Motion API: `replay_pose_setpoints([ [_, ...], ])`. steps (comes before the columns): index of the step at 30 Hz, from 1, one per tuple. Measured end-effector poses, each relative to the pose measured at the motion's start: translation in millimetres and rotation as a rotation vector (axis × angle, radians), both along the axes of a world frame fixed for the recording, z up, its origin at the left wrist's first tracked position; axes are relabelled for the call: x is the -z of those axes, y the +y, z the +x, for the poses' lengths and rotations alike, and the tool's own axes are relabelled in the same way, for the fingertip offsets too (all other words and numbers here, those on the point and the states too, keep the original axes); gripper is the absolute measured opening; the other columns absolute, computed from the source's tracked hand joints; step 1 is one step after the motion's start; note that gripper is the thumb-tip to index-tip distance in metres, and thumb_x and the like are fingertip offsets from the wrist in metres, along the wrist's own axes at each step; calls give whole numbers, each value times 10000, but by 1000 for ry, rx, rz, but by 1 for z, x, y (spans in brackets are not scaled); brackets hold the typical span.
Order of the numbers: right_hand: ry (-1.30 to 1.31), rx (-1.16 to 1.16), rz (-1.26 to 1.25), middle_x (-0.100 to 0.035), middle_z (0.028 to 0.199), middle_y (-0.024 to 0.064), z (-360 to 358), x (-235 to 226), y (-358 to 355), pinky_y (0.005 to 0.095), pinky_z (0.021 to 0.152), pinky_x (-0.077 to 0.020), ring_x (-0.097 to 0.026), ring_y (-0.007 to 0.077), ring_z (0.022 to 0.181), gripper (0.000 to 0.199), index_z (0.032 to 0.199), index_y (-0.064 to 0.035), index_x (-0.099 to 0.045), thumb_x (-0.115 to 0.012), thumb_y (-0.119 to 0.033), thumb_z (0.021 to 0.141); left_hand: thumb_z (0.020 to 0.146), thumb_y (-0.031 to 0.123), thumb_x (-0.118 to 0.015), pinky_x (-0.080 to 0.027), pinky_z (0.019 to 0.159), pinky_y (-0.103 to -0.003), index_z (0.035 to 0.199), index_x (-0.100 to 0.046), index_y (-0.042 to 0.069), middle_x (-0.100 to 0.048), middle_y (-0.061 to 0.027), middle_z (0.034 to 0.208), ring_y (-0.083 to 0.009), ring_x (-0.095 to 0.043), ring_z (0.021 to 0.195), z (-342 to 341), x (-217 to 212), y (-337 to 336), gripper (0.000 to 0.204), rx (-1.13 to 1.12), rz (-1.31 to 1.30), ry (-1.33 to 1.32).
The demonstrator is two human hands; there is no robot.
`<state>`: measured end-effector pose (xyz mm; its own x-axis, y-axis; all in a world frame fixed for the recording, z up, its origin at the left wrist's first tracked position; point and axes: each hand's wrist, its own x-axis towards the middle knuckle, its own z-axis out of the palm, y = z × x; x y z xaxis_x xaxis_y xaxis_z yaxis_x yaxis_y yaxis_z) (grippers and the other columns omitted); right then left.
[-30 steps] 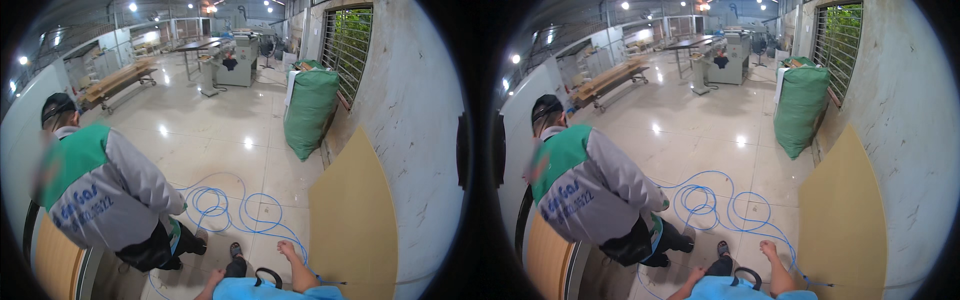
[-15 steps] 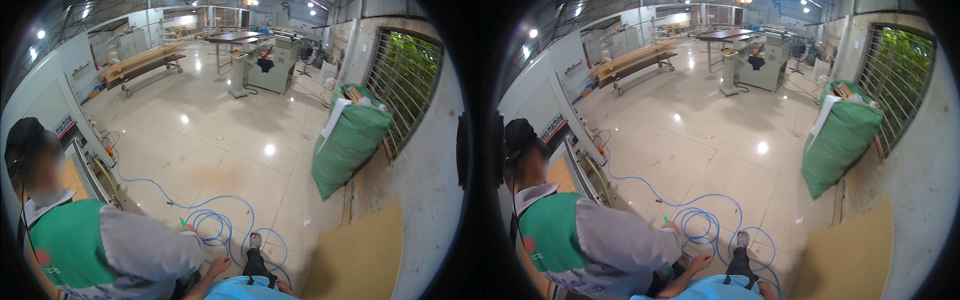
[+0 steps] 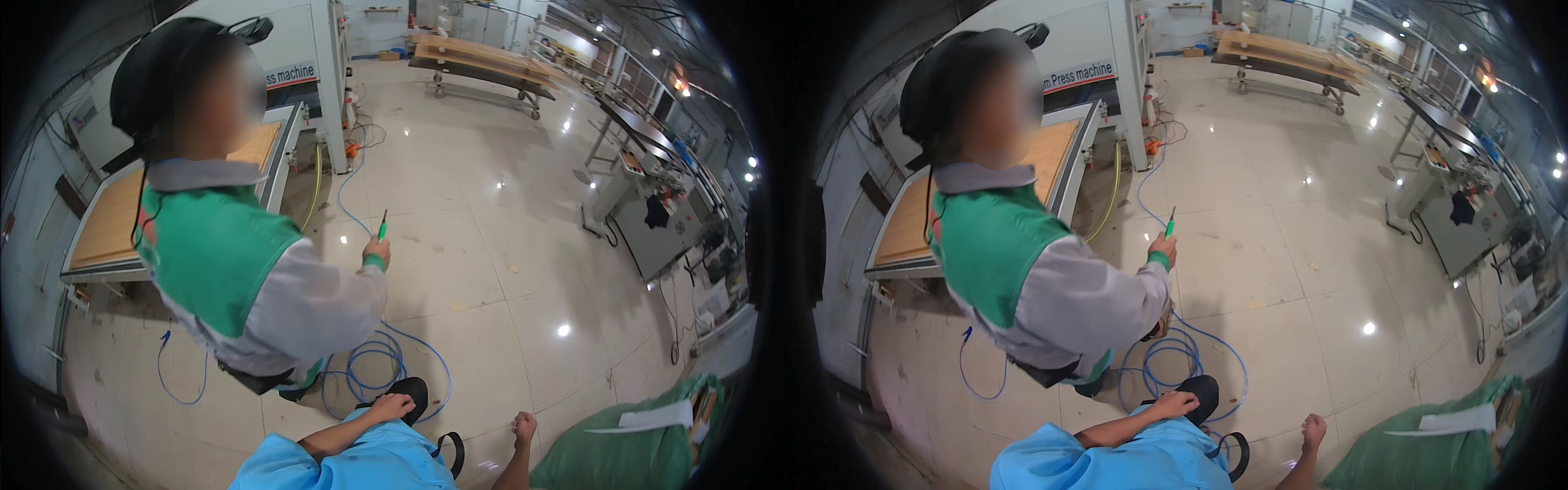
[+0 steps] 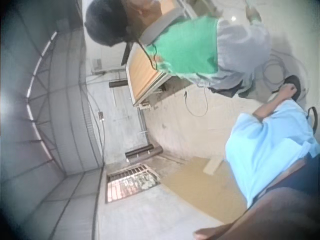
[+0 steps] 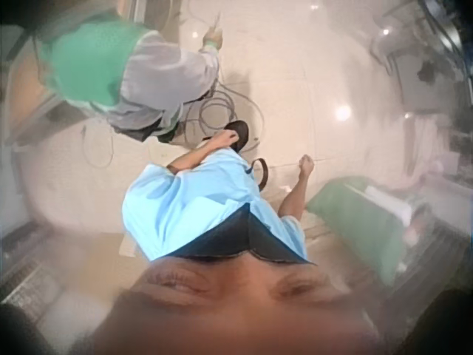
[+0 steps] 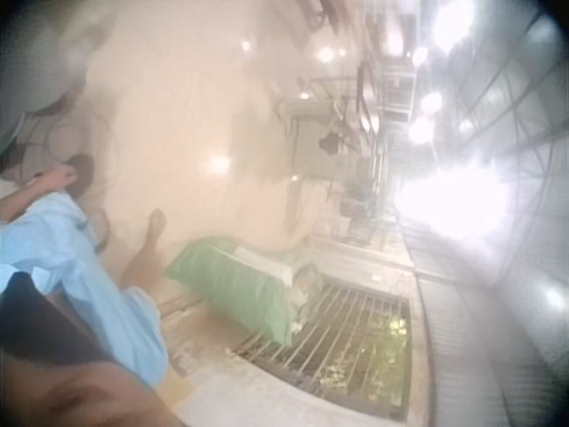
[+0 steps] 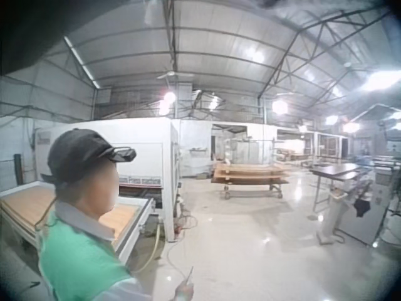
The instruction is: The person applies a thin veneer strip to the edge of a large wooden panel on a vacuum press machine. They use a small tool to press the veneer into place and smooth it along the edge.
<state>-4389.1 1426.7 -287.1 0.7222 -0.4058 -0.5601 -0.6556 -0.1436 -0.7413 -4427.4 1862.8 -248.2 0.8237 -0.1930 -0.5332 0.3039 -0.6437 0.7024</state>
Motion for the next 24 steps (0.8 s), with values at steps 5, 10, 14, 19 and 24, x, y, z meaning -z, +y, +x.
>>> replay_pose_setpoints([
  [5,92,-138,8,-582,696,23,105,31,16,249,481,-423,-545,108,577,135,911,-50,-634,-550,-125,837,895,436,-513,-488,871,-445,1072,-679,144,-685,-143,1035,-347,-633,996,95,35,-37,380,64,-75,121],
  [10,153,-369,255,-636,731,74,128,70,21,312,529,-504,-630,198,626,226,900,-15,-647,-656,-192,759,890,433,-502,-487,848,-458,1084,-667,118,-675,-151,1050,-355,-632,982,234,50,-50,405,79,-78,78],
  [14,389,-133,203,-636,746,76,184,73,33,329,543,-505,-630,203,638,229,914,-19,-639,-650,-195,768,900,419,-484,-486,824,-470,1055,-659,104,-673,-158,1015,-364,-631,962,358,39,-42,393,17,-56,-50],
  [19,336,-172,228,-637,764,78,320,67,57,351,561,-505,-630,210,652,233,932,-24,-630,-642,-200,780,902,413,-500,-488,801,-459,1027,-654,121,-677,-124,966,-336,-634,944,452,22,-19,353,10,7,-192],
  [24,305,-327,242,-637,782,80,480,78,74,372,579,-506,-630,216,667,237,950,-30,-620,-635,-205,791,901,409,-512,-486,817,-455,1025,-666,125,-682,-124,964,-332,-637,951,511,33,-19,346,24,74,71],
])
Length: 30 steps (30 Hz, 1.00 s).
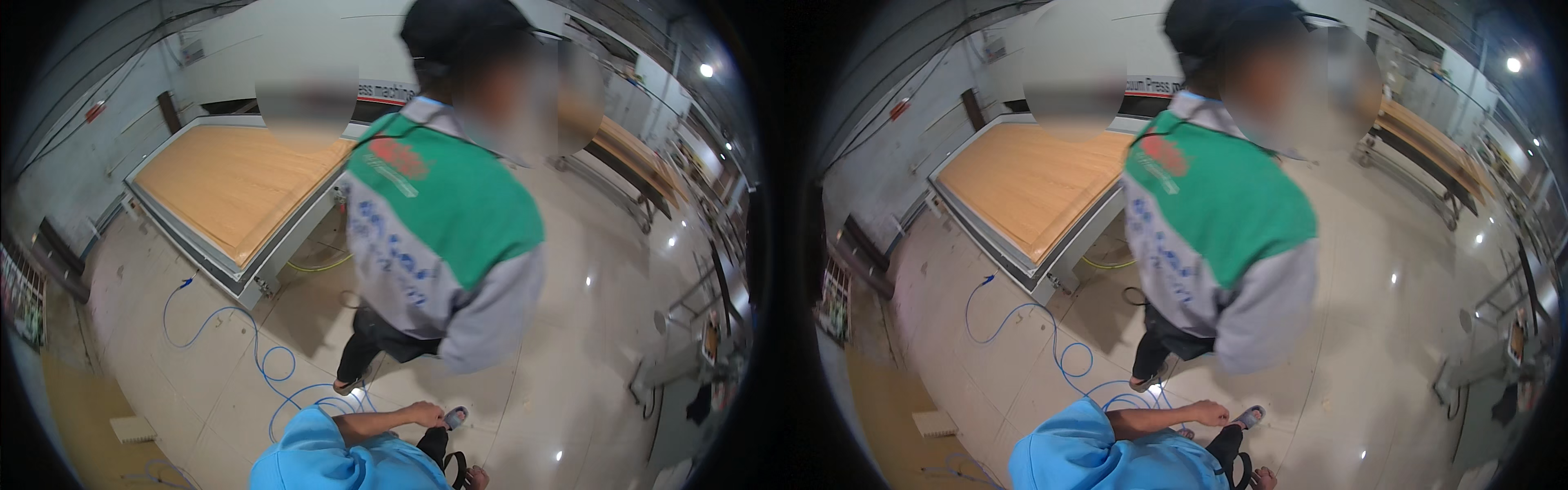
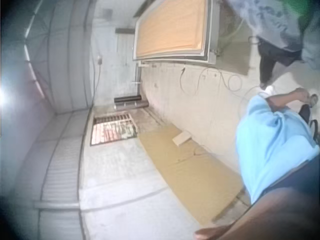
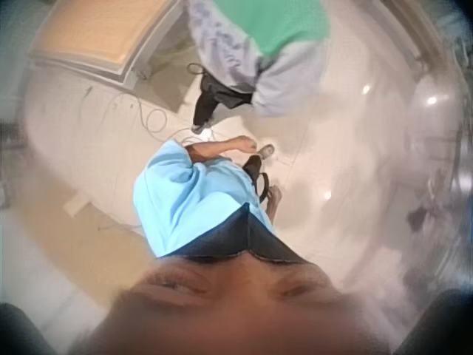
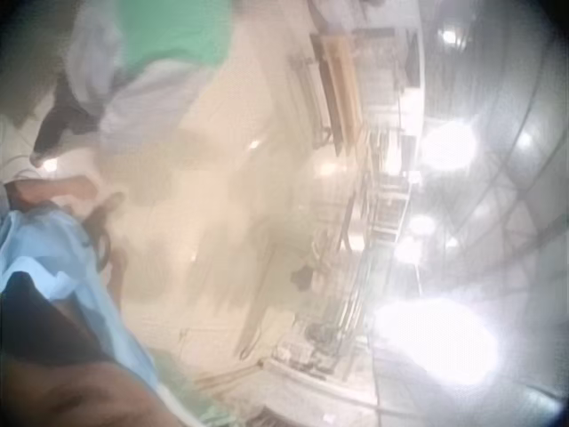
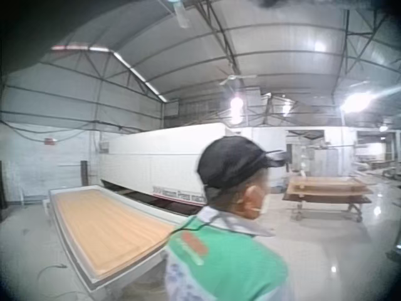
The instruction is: The person applies a thin veneer strip to the edge of a large wooden panel on a vacuum press machine. They use a small tool to press the veneer into place and smooth it along the edge.
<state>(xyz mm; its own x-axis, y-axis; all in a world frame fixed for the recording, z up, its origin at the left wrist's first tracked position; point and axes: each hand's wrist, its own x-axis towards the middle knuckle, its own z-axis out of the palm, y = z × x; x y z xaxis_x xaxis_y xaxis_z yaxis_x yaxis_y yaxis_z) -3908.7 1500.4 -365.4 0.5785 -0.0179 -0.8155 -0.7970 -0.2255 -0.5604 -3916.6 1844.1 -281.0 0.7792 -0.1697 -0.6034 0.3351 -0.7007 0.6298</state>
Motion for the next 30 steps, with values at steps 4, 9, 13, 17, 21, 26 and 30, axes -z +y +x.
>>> replay_pose_setpoints([
  [4,38,-97,29,-637,796,81,109,24,5,390,593,-507,-630,221,678,240,964,-34,-612,-629,-208,800,868,421,-561,-493,838,-462,1006,-688,100,-670,-189,1025,-368,-635,962,68,9,-14,372,-47,-121,51],
  [9,147,-238,41,-638,815,83,234,45,-14,412,610,-508,-630,228,693,244,981,-39,-602,-621,-213,811,879,403,-555,-483,861,-472,1029,-675,68,-666,-200,1027,-378,-621,993,203,4,-20,386,-155,-69,43],
  [13,118,-312,91,-638,829,85,294,83,9,429,625,-508,-630,233,704,247,996,-44,-594,-615,-217,820,916,427,-480,-486,869,-477,1083,-661,98,-673,-161,1039,-374,-625,984,226,39,26,411,-358,37,-144],
  [17,-76,-293,123,-618,768,73,331,141,81,303,480,-456,-604,187,598,158,943,-44,-592,-571,-174,857,920,421,-481,-489,877,-469,1100,-664,103,-678,-141,1047,-354,-630,991,188,95,96,409,-551,87,-157],
  [21,-160,-353,132,-623,834,79,357,186,176,309,555,-498,-621,193,679,230,1010,-25,-598,-564,-196,861,925,385,-499,-505,865,-437,1082,-673,89,-683,-146,1033,-348,-640,977,149,129,147,378,-527,74,-194],
  [26,-162,-427,83,-633,880,95,327,230,274,336,609,-505,-627,211,728,281,1068,-8,-579,-572,-200,864,922,359,-542,-521,810,-394,1057,-683,69,-695,-144,957,-330,-663,901,125,140,203,350,-508,-9,-388],
  [30,-180,-441,-33,-638,922,123,278,255,330,387,655,-515,-638,247,786,326,1102,8,-575,-579,-212,861,880,301,-614,-502,715,-384,990,-702,60,-672,-136,814,-306,-640,762,115,95,285,279,-552,-58,-787],
])
